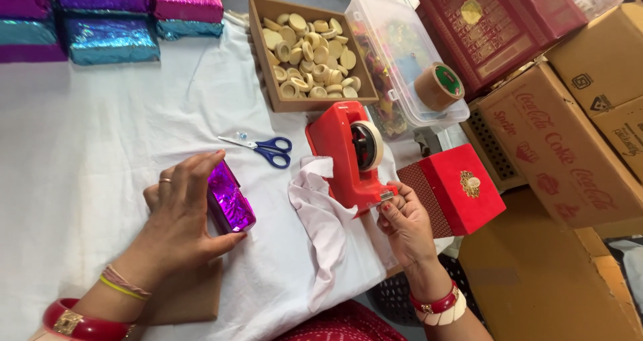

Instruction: The person wraps a small rectangular box with shiny purple paper, using a tape dispenser to secure the edges and folds. They smooth the paper and fold the ends to complete the wrapping, then place the finished item on a stack of other wrapped boxes.

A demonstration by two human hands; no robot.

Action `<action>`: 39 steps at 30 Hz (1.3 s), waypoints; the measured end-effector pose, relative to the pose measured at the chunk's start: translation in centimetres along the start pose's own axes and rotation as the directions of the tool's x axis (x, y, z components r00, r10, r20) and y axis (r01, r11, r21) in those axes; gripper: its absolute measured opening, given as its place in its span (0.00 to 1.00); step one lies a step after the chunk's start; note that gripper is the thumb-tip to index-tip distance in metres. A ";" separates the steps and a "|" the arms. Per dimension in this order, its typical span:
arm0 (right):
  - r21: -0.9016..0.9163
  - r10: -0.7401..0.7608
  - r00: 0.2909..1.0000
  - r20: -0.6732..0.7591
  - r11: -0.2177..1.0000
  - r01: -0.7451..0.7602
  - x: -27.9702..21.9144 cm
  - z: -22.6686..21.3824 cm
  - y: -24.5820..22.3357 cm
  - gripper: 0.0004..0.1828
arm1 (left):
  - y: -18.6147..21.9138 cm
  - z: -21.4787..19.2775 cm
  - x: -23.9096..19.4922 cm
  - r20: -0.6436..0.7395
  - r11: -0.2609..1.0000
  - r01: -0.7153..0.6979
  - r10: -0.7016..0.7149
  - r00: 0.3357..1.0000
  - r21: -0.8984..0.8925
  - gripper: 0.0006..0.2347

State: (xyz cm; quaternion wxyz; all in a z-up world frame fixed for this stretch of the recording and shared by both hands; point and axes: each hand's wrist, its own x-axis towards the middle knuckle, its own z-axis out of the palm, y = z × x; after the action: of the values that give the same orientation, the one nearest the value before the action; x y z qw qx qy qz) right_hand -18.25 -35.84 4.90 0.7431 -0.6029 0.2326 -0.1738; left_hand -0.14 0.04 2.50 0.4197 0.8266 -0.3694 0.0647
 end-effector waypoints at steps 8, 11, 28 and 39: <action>0.050 -0.043 0.999 0.019 0.998 0.042 0.4 -0.2 1.5 0.27 | -0.2 0.3 0.4 -0.015 0.999 -0.040 0.040 0.999 -0.010 0.53; 0.132 -0.047 0.997 0.061 0.991 0.038 1.0 -3.4 5.5 0.25 | -0.9 0.9 0.0 -0.016 0.999 -0.037 0.037 0.999 -0.005 0.52; -0.155 -0.586 0.546 0.599 0.583 0.797 -2.9 11.0 1.4 0.37 | 1.1 -0.3 -0.8 -0.158 0.933 -0.317 0.343 0.926 0.170 0.50; 0.064 -0.144 0.768 0.624 0.989 0.134 2.6 19.1 1.1 0.38 | -0.3 1.0 -0.7 -0.054 0.580 -0.519 0.698 0.715 0.628 0.33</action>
State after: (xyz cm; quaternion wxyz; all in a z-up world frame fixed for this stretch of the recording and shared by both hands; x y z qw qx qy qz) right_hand -5.47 -21.44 6.65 0.7680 -0.6359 -0.0742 -0.0198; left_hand -0.63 -0.19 1.33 0.1529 0.7120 -0.5284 0.4364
